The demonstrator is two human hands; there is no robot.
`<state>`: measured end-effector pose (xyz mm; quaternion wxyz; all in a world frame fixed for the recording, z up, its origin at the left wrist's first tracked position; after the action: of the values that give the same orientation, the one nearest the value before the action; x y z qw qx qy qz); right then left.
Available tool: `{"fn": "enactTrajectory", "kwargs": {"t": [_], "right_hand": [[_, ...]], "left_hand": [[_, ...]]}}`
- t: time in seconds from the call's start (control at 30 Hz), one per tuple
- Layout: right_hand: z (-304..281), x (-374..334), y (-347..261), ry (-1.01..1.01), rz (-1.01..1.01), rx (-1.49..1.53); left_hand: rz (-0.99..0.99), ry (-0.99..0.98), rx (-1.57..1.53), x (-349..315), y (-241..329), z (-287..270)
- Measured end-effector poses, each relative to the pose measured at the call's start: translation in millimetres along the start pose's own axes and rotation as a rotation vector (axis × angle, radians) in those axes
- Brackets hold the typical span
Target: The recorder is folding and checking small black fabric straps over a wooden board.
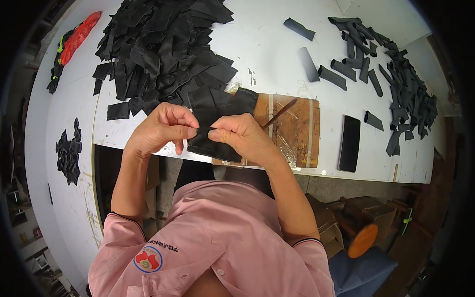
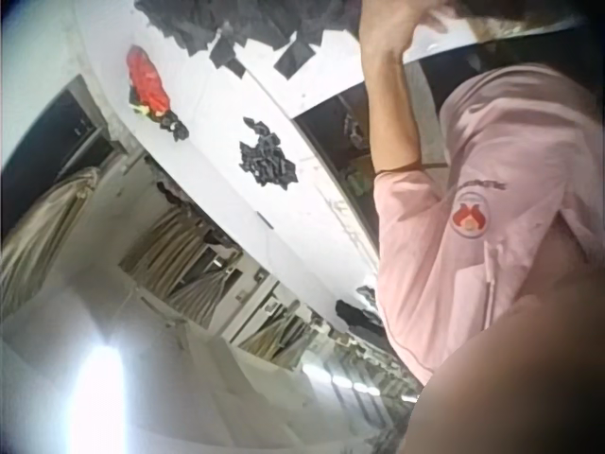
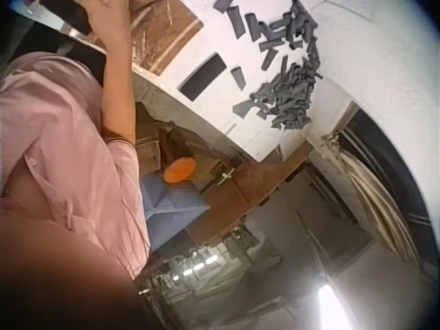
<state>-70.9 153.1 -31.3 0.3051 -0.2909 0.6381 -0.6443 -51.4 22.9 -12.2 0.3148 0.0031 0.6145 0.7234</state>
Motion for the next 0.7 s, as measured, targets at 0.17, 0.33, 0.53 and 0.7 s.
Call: {"fn": "enactTrajectory", "kwargs": {"t": [0.17,0.33,0.53,0.7], "right_hand": [[10.9,-0.1,-0.2,-0.132,0.009,-0.058],[16.2,-2.5,-4.7,-0.103,-0.05,-0.181],[9.8,-8.3,2.0,-0.087,0.087,-0.021],[12.2,-9.6,2.1,-0.127,0.162,-0.014]], "left_hand": [[-0.1,-0.096,-0.147,-3.9,-12.4,3.4],[-0.078,-0.026,-0.254,-3.6,-26.3,7.1],[-0.019,0.028,-0.277,-14.2,-21.7,9.1],[-0.038,0.008,-0.123,-18.8,-16.4,13.1]]}}
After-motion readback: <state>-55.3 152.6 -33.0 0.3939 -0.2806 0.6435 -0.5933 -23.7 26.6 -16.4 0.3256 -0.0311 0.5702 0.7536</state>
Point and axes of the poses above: each hand's wrist, its own x-axis towards the middle knuckle, its own z-axis out of the palm, y = z × x, the point moved 7 cm from there along x, towards the middle knuckle, and after that the axes turned 9 degrees about -y, right-handed, at the moved point
